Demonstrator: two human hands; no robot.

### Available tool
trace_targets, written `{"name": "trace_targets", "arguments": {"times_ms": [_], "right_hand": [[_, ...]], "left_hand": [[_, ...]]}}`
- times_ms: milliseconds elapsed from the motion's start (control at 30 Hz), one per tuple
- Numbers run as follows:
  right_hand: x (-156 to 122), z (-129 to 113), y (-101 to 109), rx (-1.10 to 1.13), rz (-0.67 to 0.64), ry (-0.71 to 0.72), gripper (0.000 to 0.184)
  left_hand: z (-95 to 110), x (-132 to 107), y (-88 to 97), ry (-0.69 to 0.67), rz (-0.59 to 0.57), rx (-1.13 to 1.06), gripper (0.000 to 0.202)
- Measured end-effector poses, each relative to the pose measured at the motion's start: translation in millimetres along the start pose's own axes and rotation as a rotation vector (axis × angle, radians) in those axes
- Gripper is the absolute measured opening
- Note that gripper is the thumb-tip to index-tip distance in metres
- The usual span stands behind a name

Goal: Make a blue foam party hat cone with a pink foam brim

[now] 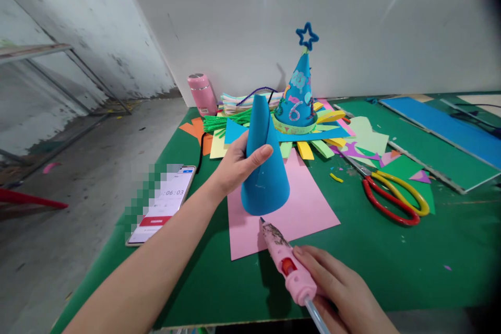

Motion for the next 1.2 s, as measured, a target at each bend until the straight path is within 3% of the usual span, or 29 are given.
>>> {"name": "trace_targets", "arguments": {"times_ms": [567, 1200], "right_hand": [[4.9, 0.1, -13.9, 0.053, -0.096, -0.013, 0.055], [5.5, 2.6, -24.9, 0.015, -0.05, -0.022, 0.055]], "left_hand": [[-3.4, 0.1, 0.4, 0.027, 0.02, -0.048, 0.03], [-3.7, 0.1, 0.2, 0.003, 0.01, -0.048, 0.031]]}}
Point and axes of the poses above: each hand's wrist, its own x-axis towards the middle knuckle, its own y-axis out of the back of the hand, z = x × y, the point moved 3 cm from there along x, towards the middle knuckle, and after that the axes turned 9 degrees about x, right-handed, at the moved point
